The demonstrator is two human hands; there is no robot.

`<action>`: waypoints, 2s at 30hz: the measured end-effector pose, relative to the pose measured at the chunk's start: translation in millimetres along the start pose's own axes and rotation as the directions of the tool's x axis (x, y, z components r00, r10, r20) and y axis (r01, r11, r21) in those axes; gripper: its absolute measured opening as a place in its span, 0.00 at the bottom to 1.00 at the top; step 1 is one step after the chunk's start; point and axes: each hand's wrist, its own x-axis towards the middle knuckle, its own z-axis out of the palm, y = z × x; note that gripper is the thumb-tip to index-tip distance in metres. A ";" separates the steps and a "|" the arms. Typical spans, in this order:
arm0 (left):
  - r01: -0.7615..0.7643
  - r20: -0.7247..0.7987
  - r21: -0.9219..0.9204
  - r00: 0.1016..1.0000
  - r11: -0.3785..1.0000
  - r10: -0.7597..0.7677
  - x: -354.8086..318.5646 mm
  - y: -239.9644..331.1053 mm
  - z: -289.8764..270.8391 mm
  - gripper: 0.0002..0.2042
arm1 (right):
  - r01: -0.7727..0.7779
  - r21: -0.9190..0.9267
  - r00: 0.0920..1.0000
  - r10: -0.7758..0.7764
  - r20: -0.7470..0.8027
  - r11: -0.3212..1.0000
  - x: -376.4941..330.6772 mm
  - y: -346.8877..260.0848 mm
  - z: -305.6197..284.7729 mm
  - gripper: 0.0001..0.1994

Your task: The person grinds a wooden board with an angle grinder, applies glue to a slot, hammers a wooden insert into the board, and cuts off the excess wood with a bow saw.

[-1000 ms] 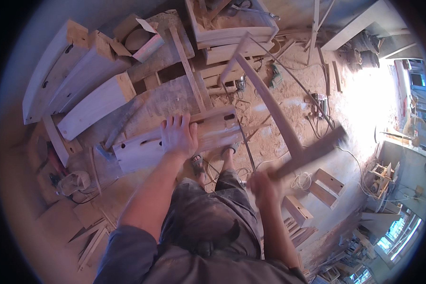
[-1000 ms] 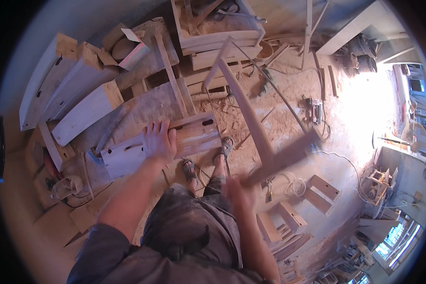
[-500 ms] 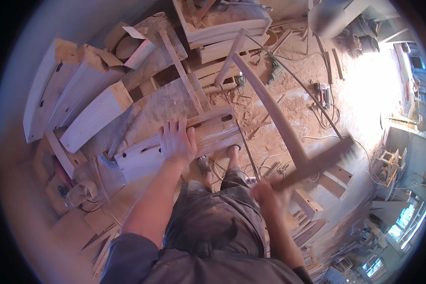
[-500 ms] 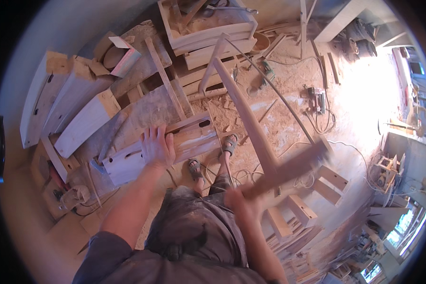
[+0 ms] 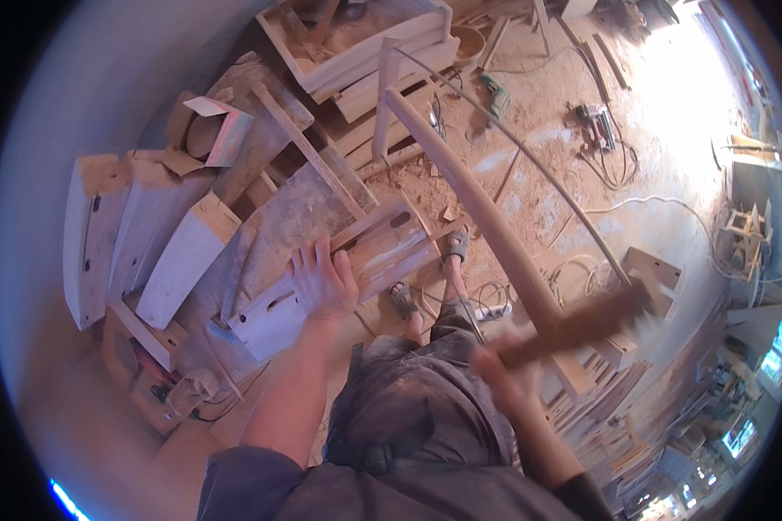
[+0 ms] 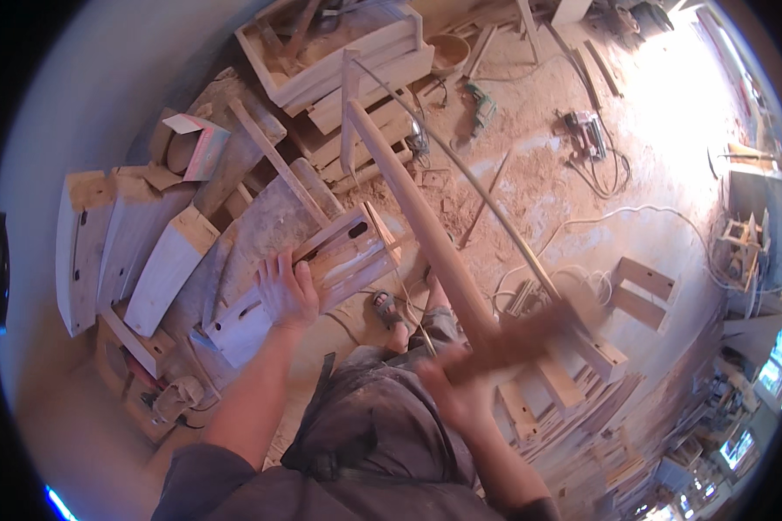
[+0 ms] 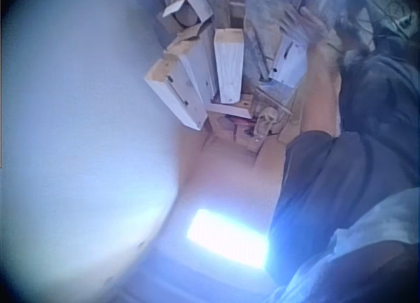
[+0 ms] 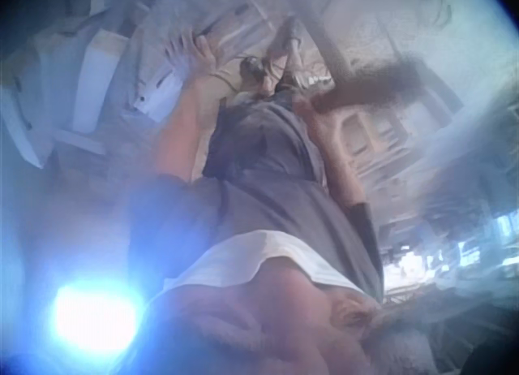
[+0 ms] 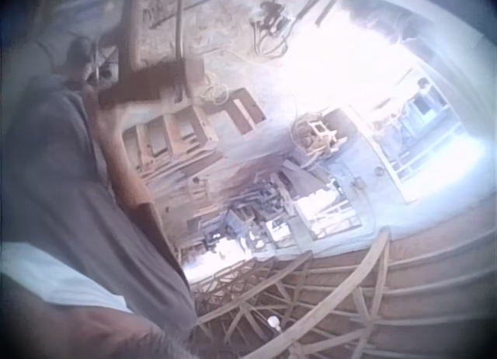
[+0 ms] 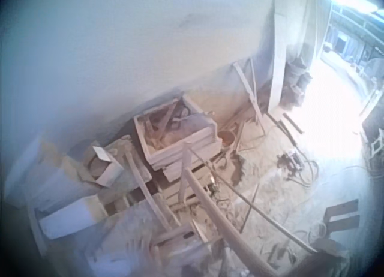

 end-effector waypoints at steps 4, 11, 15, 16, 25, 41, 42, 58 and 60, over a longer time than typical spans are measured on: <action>-0.037 -0.020 -0.008 0.999 0.999 0.037 -4.4 1.7 6.0 0.21 | 0.094 -0.031 0.994 -0.096 -0.059 0.995 -27.0 3.5 -13.8 0.09; -0.047 0.015 0.041 0.999 0.998 0.047 -6.7 0.6 3.1 0.18 | 0.031 0.044 0.999 -0.032 0.032 0.999 54.3 -1.8 17.9 0.07; -0.065 0.000 0.021 0.998 0.998 0.065 -3.7 1.9 5.8 0.20 | -0.061 0.147 0.988 0.039 0.150 0.987 -26.6 1.9 -23.4 0.15; -0.070 -0.003 0.011 0.998 0.997 0.070 -2.2 2.5 6.4 0.20 | 0.007 0.136 0.996 -0.019 0.086 0.991 -24.1 9.6 -20.7 0.14; -0.073 -0.014 0.023 0.997 0.997 0.074 -0.3 1.7 6.0 0.18 | 0.209 -0.021 0.977 -0.207 0.057 0.978 44.9 6.0 8.7 0.11; -0.027 0.059 0.059 0.998 0.998 0.024 -25.7 -3.4 -6.7 0.20 | -0.385 -0.008 0.923 0.385 -0.003 0.923 68.7 40.6 -14.8 0.09; -0.039 0.026 0.054 0.999 0.998 0.037 -2.6 1.7 0.2 0.20 | -0.377 -0.057 0.926 0.377 -0.011 0.925 76.1 46.5 -24.1 0.10; -0.047 0.047 -0.031 0.998 0.998 0.048 5.9 12.8 5.2 0.24 | -0.443 -0.148 0.831 0.344 -0.437 0.884 450.8 148.8 95.9 0.18; -0.003 0.080 -0.023 0.997 1.000 0.005 6.2 13.0 -2.6 0.24 | -0.508 -0.071 0.814 0.451 -0.366 0.859 484.8 121.6 117.3 0.23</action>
